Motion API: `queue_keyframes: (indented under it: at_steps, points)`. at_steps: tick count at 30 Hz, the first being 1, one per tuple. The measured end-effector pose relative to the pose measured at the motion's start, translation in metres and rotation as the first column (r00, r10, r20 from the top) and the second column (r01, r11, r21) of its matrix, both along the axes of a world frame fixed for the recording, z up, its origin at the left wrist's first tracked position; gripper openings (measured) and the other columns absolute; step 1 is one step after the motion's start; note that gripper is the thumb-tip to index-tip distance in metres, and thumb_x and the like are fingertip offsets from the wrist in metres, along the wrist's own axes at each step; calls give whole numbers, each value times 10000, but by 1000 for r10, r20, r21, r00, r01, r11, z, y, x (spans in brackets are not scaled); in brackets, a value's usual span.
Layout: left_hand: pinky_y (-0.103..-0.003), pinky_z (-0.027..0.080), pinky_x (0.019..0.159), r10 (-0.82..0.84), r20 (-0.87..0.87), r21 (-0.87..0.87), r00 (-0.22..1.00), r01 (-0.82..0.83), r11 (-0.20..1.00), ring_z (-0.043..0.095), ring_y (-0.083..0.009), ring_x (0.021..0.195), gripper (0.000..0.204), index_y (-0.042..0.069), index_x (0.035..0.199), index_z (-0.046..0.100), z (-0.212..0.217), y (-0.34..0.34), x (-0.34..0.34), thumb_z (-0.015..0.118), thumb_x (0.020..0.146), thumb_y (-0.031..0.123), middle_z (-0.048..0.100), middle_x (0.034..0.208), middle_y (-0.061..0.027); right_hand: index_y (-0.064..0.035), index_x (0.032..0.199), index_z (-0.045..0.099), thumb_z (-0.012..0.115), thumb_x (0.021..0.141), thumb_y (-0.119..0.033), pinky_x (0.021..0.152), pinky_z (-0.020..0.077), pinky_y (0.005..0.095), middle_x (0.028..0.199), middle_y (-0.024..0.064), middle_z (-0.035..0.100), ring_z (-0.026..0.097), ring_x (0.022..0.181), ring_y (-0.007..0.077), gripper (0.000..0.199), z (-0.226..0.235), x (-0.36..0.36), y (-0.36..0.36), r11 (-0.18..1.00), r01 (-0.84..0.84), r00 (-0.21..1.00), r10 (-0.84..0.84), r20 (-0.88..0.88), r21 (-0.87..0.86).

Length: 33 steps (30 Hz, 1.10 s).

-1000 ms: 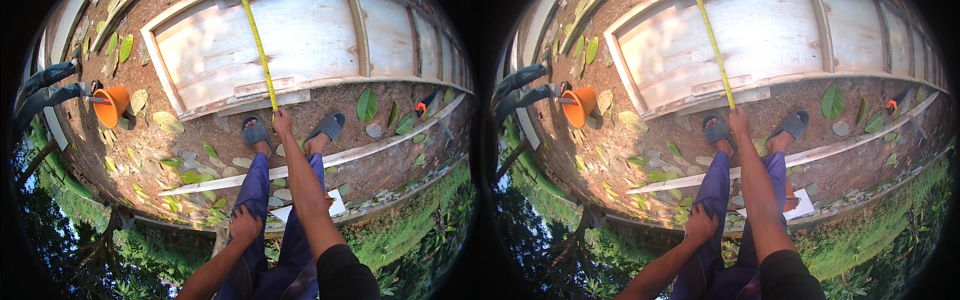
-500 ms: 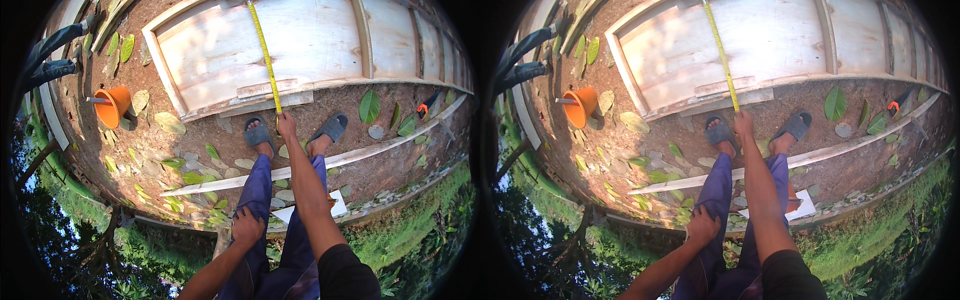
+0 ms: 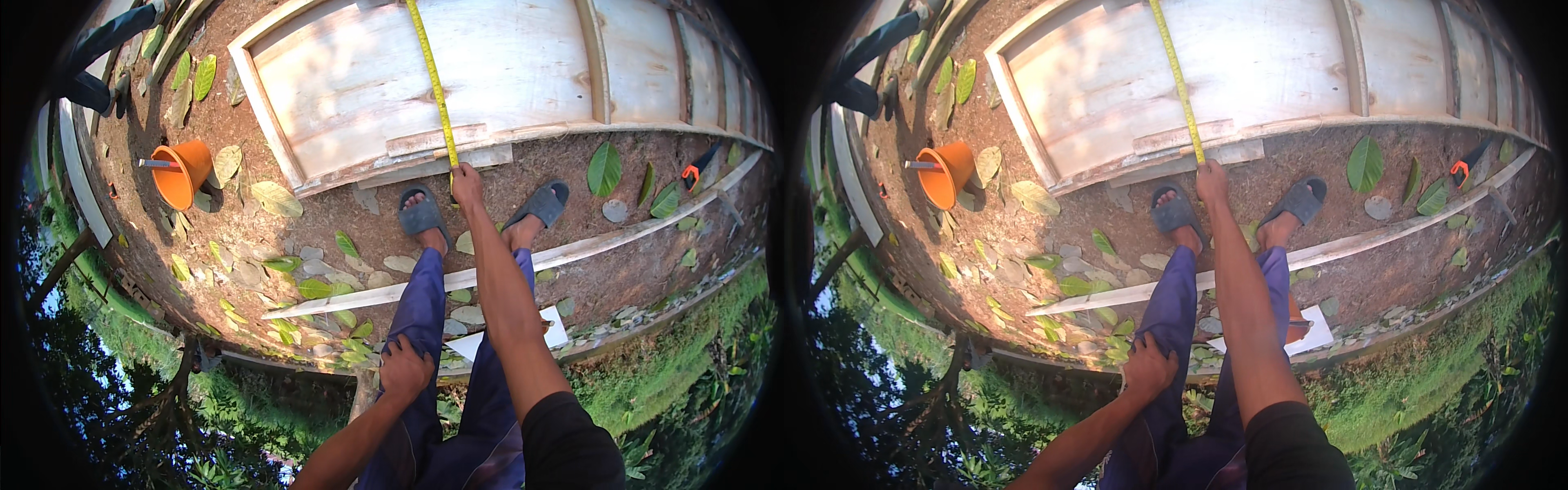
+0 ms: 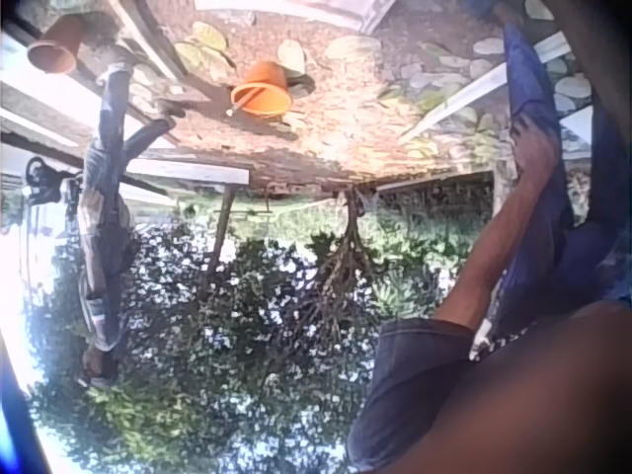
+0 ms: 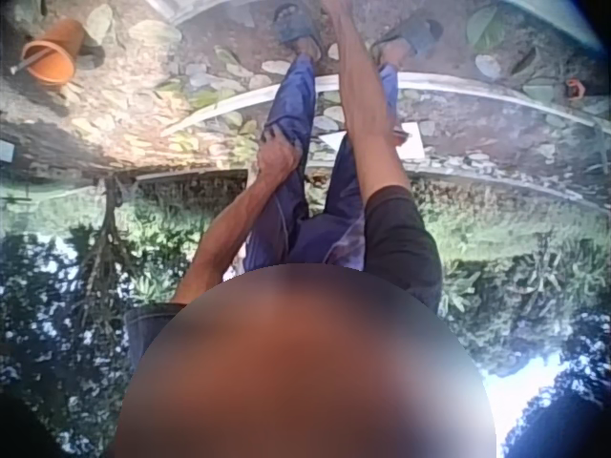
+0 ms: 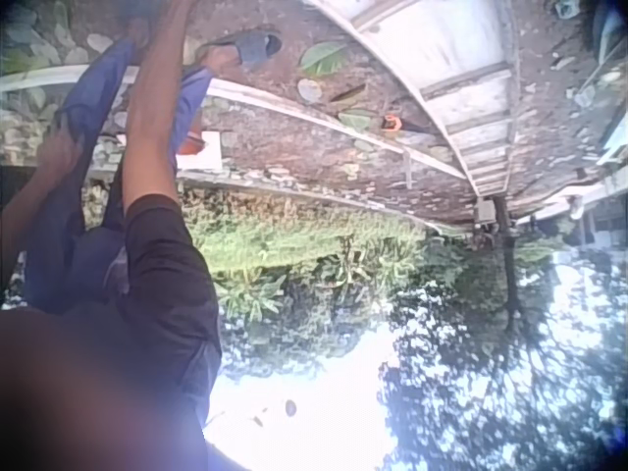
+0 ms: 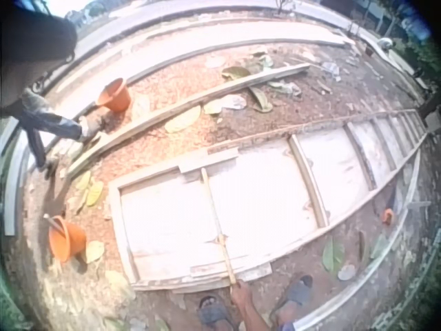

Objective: The person assembles a wooden frame by positioning planks and nailing them together using a hammer. They retrieve nails from a bucket, hammer them into the frame, and measure the assembled structure with a tape measure.

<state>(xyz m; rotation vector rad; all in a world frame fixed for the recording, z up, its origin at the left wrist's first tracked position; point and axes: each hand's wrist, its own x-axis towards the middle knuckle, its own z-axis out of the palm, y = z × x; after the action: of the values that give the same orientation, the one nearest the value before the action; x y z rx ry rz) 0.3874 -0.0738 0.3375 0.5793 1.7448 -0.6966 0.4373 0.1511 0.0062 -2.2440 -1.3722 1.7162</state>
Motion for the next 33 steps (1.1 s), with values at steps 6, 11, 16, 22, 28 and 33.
queue_keyframes:
  at_steps: [6,11,16,22,28,33]
  points:
    - [-520,555,880,-7,-8,7,1000,7,1000,593,-467,1128,790,-42,1435,424,-1,-2,1,669,860,441,545,1302,-260,-4,1055,685,571,966,-288,860,484,487,1017,276,679,640,996,451,318,-8,5,-2,999,-23,1000,23,-5,41]
    - [-521,557,875,-1,-3,-8,1000,1,1000,595,-471,1122,794,-39,1439,420,-1,0,0,675,857,437,545,1313,-262,4,1065,683,569,965,-290,874,480,486,1032,281,677,635,1012,454,331,-16,8,-7,999,0,1000,0,-23,39]
    - [-561,528,923,37,-3,-23,999,-37,999,572,-482,1175,786,-46,1408,412,-1,3,-1,680,853,441,537,1302,-275,4,1085,684,568,963,-281,883,483,480,1045,277,680,639,1023,445,331,-16,9,-4,1000,-1,1000,1,1,9]
    - [-537,547,889,0,-12,0,1000,0,1000,590,-476,1138,788,-46,1424,427,-1,0,-1,676,859,443,545,1309,-272,-4,1103,694,569,962,-280,887,490,471,1043,272,689,649,1022,438,334,-12,10,1,1000,-23,1000,23,4,-6]
    - [-547,534,911,25,2,-25,1000,-25,999,579,-475,1160,780,-45,1414,426,-1,4,-2,680,857,438,541,1309,-273,-10,1106,697,569,960,-283,885,491,474,1037,274,690,652,1013,436,335,-14,10,1,1000,-16,1000,16,18,-5]
    - [-566,524,926,41,1,-40,999,-41,998,566,-478,1184,772,-37,1404,419,-1,4,-2,682,854,437,531,1322,-276,-13,1109,694,566,962,-294,891,486,477,1050,276,687,645,1022,443,342,0,6,6,999,-43,998,44,41,-20]
